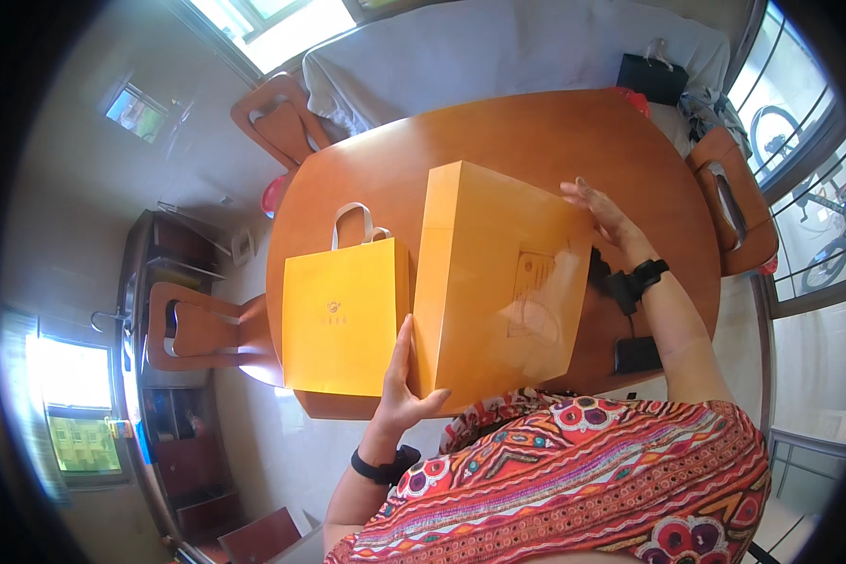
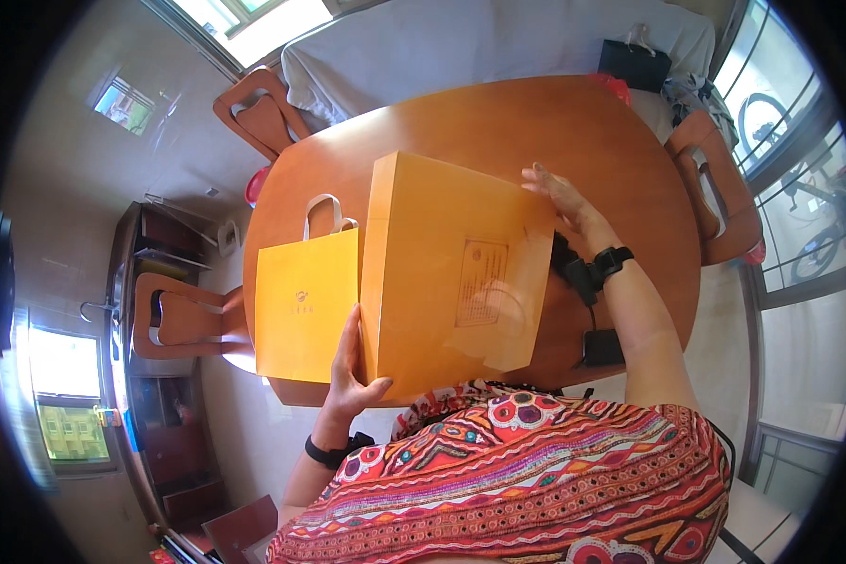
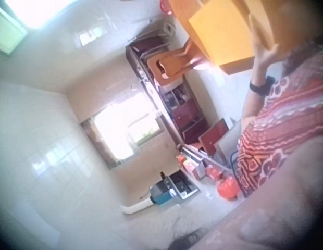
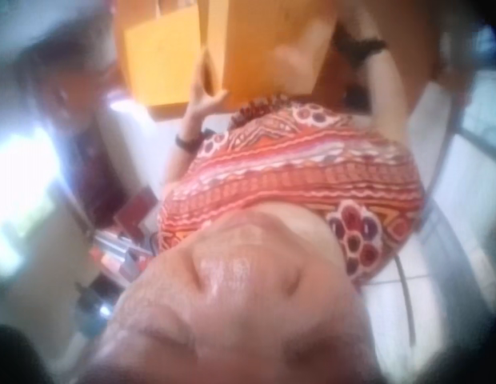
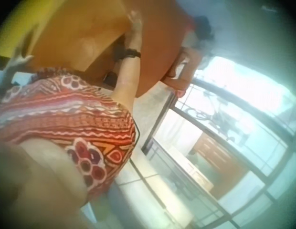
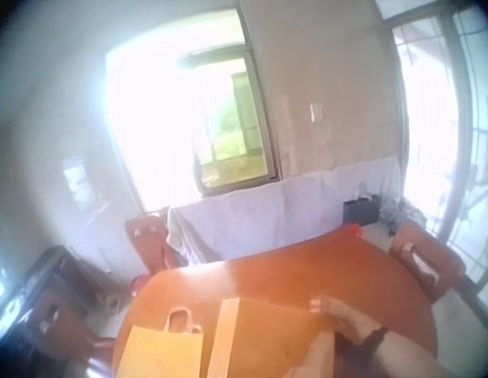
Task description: Wiping down gift boxes and a paper bag with a cloth on a wooden table.
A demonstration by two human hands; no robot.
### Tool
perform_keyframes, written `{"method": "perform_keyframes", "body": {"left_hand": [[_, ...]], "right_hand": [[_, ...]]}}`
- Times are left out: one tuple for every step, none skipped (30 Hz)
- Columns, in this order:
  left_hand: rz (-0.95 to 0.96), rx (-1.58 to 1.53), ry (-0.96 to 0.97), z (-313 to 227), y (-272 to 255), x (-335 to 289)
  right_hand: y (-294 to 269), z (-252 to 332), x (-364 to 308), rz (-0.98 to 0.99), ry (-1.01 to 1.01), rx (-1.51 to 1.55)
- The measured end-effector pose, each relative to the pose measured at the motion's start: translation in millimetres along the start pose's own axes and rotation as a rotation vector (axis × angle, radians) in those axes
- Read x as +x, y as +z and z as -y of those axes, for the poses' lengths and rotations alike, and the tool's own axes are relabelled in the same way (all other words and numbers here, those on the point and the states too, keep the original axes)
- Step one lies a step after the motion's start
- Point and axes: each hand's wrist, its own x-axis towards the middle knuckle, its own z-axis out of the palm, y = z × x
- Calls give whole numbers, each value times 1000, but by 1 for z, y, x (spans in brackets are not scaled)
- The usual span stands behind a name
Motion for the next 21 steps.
{"method": "perform_keyframes", "body": {"left_hand": [[24, 1, 3, -1, -3, 0], [46, 1, 5, -2, -8, 1], [44, -4, 10, 0, -11, -1], [83, -12, -4, 1, -15, -3], [121, -20, -18, 3, -19, -5], [115, -26, -15, 6, -23, -7], [129, -52, -66, 9, -26, -9], [143, -79, -117, 12, -30, -11], [152, -39, -99, 23, -35, -14], [147, -44, -98, 33, -36, -15], [85, -5, -61, 44, -35, -17], [40, 31, -16, 54, -33, -14], [39, 28, -15, 66, -32, -11], [27, 58, 7, 80, -31, -8], [12, 87, 28, 95, -31, -6], [5, 84, 26, 115, -32, -8], [-25, 117, 6, 135, -32, -11], [-46, 149, -12, 135, -29, -10], [-46, 144, -15, 135, -26, -12], [-76, 124, -48, 135, -22, -16], [-107, 103, -80, 132, -19, -18]], "right_hand": [[1, 4, -4, -6, -8, -4], [4, 6, -9, 17, 37, -69], [6, 5, -14, 43, 87, -136], [6, 0, -16, 43, 85, -144], [5, -9, -16, 27, 18, -136], [11, -8, -19, 15, -49, -129], [14, -4, -20, 18, -49, -137], [16, 1, -22, -17, -152, -173], [28, 11, -29, -50, -255, -207], [41, 25, -40, -46, -254, -213], [59, 38, -50, -53, -326, -281], [69, 49, -62, -77, -404, -350], [77, 53, -67, -76, -404, -353], [83, 55, -71, -107, -565, -429], [90, 56, -75, -135, -727, -504], [97, 58, -78, -127, -726, -507], [104, 59, -82, -150, -804, -598], [108, 59, -86, -183, -880, -693], [113, 58, -91, -182, -876, -696], [118, 56, -95, -187, -908, -708], [123, 54, -100, -192, -941, -720]]}}
